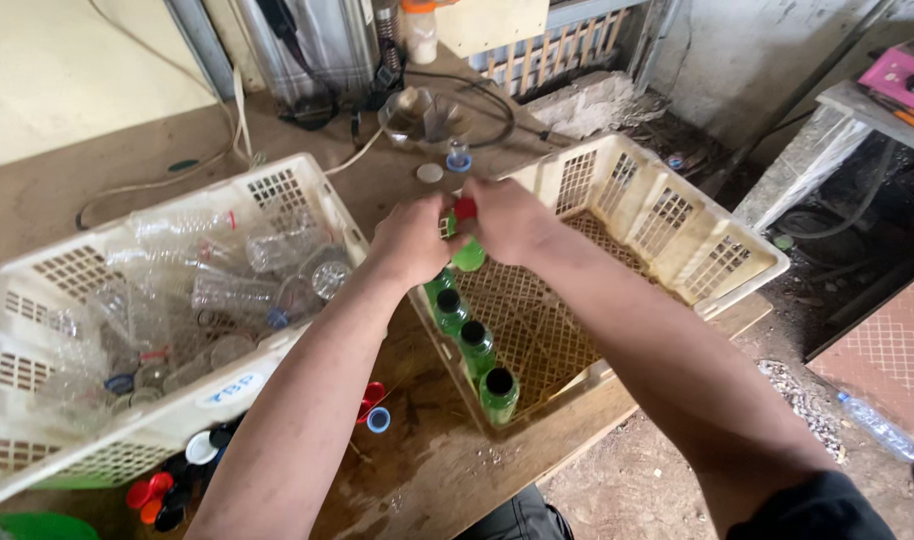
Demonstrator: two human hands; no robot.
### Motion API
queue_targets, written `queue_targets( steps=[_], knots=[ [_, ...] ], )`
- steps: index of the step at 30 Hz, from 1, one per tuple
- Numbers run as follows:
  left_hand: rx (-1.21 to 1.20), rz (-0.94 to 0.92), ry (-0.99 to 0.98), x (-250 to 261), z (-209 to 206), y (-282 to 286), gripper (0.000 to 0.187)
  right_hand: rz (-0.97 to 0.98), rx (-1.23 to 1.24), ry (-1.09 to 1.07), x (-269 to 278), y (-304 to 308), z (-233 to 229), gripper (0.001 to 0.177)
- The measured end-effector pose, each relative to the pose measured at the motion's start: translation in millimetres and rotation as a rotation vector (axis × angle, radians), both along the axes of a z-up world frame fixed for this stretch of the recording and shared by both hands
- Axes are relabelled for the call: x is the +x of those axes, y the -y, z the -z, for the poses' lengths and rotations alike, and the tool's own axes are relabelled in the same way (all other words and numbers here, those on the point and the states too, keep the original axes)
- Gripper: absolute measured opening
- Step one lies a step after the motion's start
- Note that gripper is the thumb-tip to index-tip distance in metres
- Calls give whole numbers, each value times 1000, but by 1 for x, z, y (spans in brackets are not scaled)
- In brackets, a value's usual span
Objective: The person fills clear plastic bottles with chopped green vegetables and liquid using a funnel. They then screw red caps onto the filled bottles and place them into a white plastic crate. The process is repeated for multiple bottles.
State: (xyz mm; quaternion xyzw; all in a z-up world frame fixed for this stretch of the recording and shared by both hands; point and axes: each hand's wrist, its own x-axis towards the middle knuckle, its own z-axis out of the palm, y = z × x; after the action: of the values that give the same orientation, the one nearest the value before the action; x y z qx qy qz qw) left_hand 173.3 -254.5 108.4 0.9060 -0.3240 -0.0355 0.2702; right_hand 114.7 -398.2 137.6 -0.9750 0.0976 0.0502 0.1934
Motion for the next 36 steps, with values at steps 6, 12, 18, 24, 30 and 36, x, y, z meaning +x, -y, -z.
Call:
queue_targets(
  steps=[6, 12, 18, 24, 30, 36],
  knots=[
    [132, -54, 88, 16, 10, 13, 42, -143, -93, 168, 45, 24, 55, 37],
    [274, -52, 106, 24, 20, 18, 25, -69, -21, 89, 72, 28, 95, 35],
    [398, -77, 50, 32, 33, 27, 28, -157, -172, 46, 100, 29, 136, 36],
    [436, -9, 99, 41, 44, 28, 29, -119, -90, 101, 107, 30, 156, 32],
    [488, -8, 67, 42, 49, 26, 31, -116, -81, 46, 102, 27, 149, 46],
    [423, -6, 54, 42, 52, 19, 34, -29, 106, 12, 79, 22, 121, 56]
  ],
)
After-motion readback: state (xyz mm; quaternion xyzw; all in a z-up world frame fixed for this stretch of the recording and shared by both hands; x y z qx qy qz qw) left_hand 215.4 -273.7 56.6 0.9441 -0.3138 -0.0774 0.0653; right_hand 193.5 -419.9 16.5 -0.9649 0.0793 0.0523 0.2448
